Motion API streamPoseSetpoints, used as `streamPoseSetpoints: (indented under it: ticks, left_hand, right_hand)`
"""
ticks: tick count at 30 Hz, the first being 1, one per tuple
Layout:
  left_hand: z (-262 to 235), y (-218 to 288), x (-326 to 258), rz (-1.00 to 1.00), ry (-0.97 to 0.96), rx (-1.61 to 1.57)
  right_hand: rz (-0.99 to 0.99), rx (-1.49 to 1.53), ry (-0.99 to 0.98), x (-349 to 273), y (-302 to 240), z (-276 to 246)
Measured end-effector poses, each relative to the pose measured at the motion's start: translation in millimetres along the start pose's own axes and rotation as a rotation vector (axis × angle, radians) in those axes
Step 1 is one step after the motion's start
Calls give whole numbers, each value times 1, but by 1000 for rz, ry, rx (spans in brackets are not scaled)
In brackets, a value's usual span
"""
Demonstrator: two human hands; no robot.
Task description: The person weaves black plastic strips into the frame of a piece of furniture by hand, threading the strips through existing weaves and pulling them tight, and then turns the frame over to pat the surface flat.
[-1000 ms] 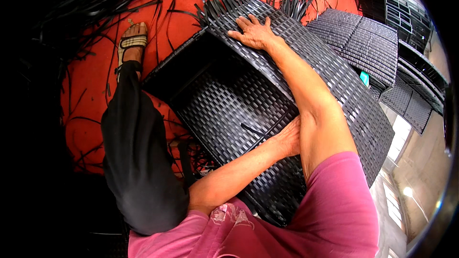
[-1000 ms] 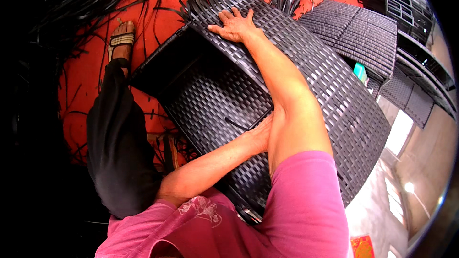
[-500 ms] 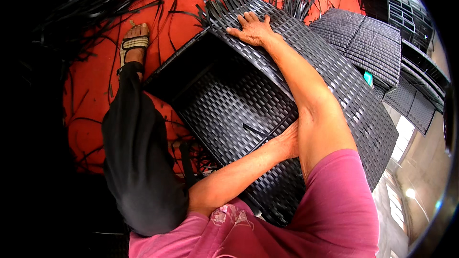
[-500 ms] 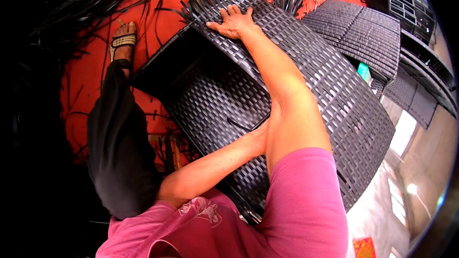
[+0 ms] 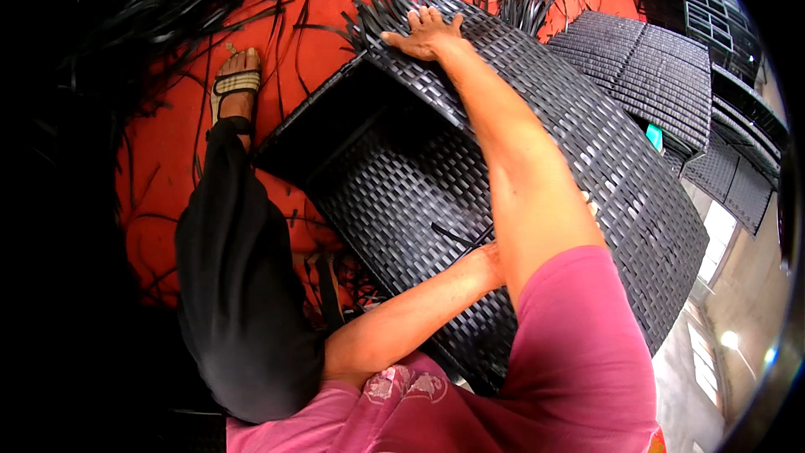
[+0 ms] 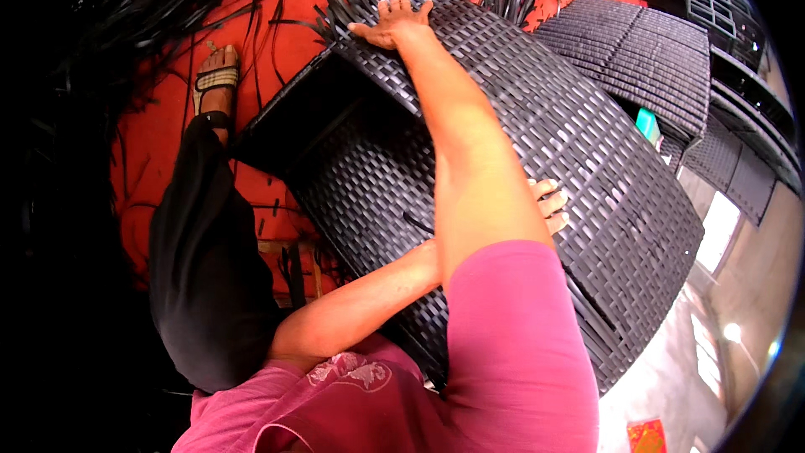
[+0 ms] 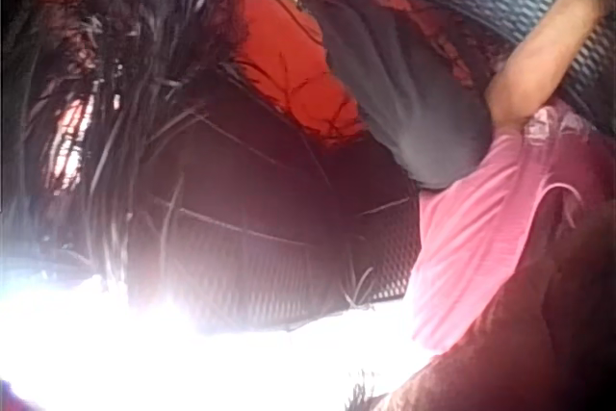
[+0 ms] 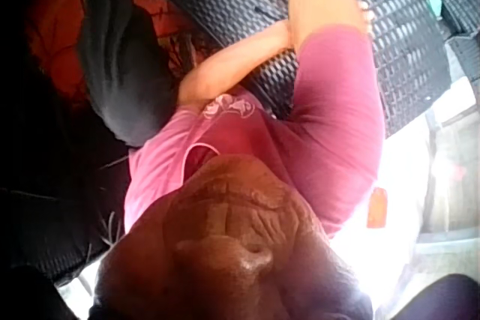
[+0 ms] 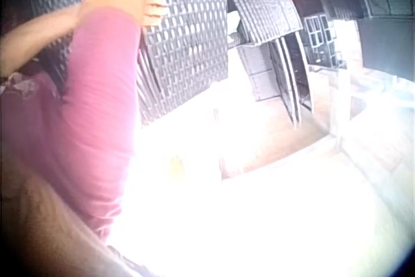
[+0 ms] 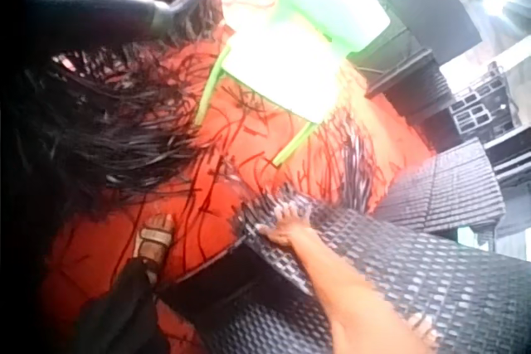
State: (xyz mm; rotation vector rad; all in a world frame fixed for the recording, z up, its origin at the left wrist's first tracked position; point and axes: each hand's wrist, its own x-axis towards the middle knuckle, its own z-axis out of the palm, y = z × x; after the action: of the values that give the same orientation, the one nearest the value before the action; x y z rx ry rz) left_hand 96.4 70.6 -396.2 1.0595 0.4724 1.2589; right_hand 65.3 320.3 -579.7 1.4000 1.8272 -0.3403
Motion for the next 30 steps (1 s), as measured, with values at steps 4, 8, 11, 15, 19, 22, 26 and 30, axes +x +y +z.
streamPoseSetpoints:
  ticks: [4,8,11,15,19,22,26,30]
  left_hand:
    - [-4,2,0,-18,-42,-5]
    - [-8,6,1,-42,-62,3]
    - [-9,9,2,-52,-80,-2]
    - [-10,7,7,-60,-101,-6]
    - [-9,10,7,-86,-126,-14]
    - [-9,12,8,-102,-142,-26]
    - [-9,10,12,-121,-146,-34]
    - [-10,14,12,-147,-160,-48]
  right_hand:
    - [97,13,-39,0,-13,-1]
    - [67,48,146,-19,-3,-3]
    - [234,95,73,-23,11,-6]
    - [266,-80,-96,-18,1,-26]
    - [219,-47,93,-7,20,-21]
    - [130,-35,54,0,33,-15]
    - [85,-71,-21,3,31,-16]
    - [71,-89,7,4,33,-13]
